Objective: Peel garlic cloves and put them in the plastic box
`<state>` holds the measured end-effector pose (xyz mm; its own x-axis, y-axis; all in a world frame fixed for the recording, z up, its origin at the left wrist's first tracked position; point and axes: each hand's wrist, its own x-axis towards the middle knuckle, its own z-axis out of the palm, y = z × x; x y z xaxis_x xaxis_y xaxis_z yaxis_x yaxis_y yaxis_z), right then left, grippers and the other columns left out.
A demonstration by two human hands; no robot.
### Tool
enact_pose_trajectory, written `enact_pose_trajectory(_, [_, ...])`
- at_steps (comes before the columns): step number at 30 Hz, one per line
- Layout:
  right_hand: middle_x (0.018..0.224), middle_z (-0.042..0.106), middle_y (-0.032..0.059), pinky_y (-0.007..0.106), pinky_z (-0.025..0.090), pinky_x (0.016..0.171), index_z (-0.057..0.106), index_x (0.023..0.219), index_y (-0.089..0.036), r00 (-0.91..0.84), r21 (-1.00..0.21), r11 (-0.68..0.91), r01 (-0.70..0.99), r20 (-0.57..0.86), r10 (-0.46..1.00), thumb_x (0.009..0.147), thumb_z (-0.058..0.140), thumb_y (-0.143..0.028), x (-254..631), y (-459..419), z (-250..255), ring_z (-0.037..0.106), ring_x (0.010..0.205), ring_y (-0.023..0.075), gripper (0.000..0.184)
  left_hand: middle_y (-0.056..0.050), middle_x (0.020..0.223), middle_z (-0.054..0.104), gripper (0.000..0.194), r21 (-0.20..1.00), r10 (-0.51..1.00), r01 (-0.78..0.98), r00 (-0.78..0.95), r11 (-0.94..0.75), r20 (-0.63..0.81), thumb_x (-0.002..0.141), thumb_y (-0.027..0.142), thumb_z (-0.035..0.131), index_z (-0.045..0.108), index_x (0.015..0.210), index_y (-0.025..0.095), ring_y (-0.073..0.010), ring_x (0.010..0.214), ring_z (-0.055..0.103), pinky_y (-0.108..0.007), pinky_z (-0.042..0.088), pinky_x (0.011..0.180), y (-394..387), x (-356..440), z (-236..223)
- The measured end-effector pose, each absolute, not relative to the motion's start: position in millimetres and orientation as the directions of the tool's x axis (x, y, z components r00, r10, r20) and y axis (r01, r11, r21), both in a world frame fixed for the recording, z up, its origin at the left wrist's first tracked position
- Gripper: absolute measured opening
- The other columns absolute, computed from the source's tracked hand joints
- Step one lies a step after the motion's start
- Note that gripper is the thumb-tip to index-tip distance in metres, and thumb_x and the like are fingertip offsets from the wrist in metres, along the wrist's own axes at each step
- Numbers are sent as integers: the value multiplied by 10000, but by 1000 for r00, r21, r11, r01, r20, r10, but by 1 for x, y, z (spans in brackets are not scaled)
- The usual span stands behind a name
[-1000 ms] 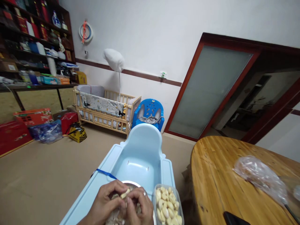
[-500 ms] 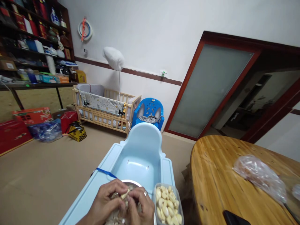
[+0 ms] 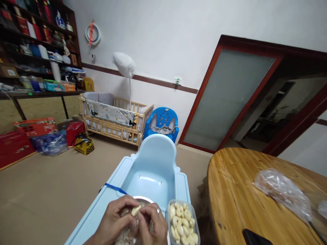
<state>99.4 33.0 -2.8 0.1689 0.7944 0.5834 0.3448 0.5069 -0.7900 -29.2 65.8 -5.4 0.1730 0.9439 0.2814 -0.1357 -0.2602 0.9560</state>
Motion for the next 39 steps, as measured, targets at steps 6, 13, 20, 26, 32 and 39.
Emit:
enact_pose_trajectory(6, [595,580,-1,225,457,536,634,675,-218,159,-768,521,372,606,779,808,560,-290,102,33,-1,524,525,130,168,-22,697,697,298,916,904,-148,167,-372,394,531,-48,621,703,664,205,-196,674,632,-247,473,644,67,-31,-2])
enact_pose_trajectory(13, [635,612,0,212,459,533,644,733,-224,147,-717,562,413,661,736,806,566,-209,99,31,2,568,561,127,108,-14,688,660,327,916,897,-127,187,-381,400,517,-100,600,684,634,193,-179,658,607,-228,453,623,66,-31,-5])
enact_pose_trajectory(20, [677,627,29,248,470,548,611,816,-229,88,-593,617,518,754,651,841,509,-202,98,32,-4,587,601,154,109,-3,663,636,316,911,894,-132,179,-392,410,518,-105,600,667,611,190,-164,630,584,-220,439,594,67,-30,-3])
enact_pose_trajectory(26, [636,561,16,230,432,534,548,744,-209,23,-571,610,549,741,672,870,415,-189,100,34,-8,532,564,136,185,-7,648,630,236,931,906,-131,217,-341,363,536,-55,646,660,595,173,-160,621,576,-221,434,585,66,-30,1])
enact_pose_trajectory(32, [736,609,33,242,446,630,591,819,-213,169,-764,436,476,566,807,858,456,-312,105,37,-14,583,671,163,172,1,714,587,357,922,889,-91,247,-376,386,506,-103,571,663,702,180,-154,665,561,-219,435,592,65,-29,0])
enact_pose_trajectory(39, [648,636,11,222,445,535,645,902,-199,128,-963,236,128,252,959,695,637,-489,105,37,-13,555,564,150,356,-33,793,536,388,821,788,14,288,-571,544,633,-62,484,660,873,185,-165,721,583,-244,491,619,65,-31,-3])
